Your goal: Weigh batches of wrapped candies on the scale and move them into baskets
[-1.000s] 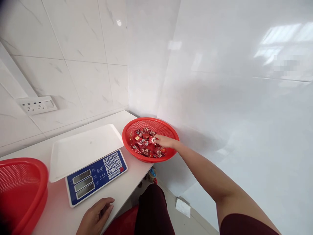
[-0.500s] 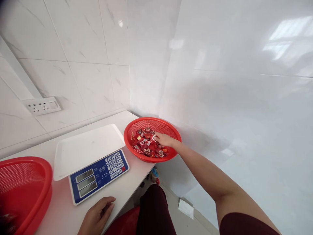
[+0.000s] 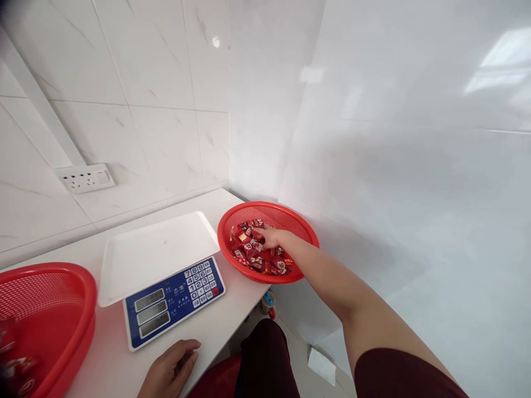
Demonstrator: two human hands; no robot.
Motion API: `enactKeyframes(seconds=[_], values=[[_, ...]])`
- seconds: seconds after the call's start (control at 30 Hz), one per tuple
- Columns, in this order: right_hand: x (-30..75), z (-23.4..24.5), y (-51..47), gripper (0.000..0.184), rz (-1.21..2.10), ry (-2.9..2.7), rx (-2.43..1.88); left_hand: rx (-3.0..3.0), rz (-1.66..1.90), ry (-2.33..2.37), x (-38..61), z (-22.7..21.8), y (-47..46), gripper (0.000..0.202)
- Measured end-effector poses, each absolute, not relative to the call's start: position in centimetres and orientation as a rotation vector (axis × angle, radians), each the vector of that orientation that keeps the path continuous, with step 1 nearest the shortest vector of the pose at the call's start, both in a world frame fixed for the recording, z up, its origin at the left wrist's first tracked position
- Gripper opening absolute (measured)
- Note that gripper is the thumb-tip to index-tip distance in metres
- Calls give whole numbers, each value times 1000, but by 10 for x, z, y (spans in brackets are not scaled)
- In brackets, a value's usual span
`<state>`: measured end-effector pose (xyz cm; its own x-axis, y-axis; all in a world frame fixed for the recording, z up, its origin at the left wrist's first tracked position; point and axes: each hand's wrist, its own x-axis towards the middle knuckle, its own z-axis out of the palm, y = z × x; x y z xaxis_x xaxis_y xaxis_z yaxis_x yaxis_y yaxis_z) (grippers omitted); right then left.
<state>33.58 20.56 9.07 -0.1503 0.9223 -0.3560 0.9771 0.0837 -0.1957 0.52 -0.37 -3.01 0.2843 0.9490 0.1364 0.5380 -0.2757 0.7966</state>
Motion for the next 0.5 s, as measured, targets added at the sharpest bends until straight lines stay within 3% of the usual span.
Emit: enactKeyframes(seconds=[0.1, 0.23, 0.5], values=[[320, 80, 212, 100, -591, 2078, 1850, 1894, 907, 1346, 7, -35, -5, 28], [310, 61, 216, 89, -523, 2095, 1862, 1899, 935, 1361, 10, -39, -7, 29], [335, 53, 220, 28, -436, 2362, 1900, 1947, 876, 1321, 7, -38, -4, 30]])
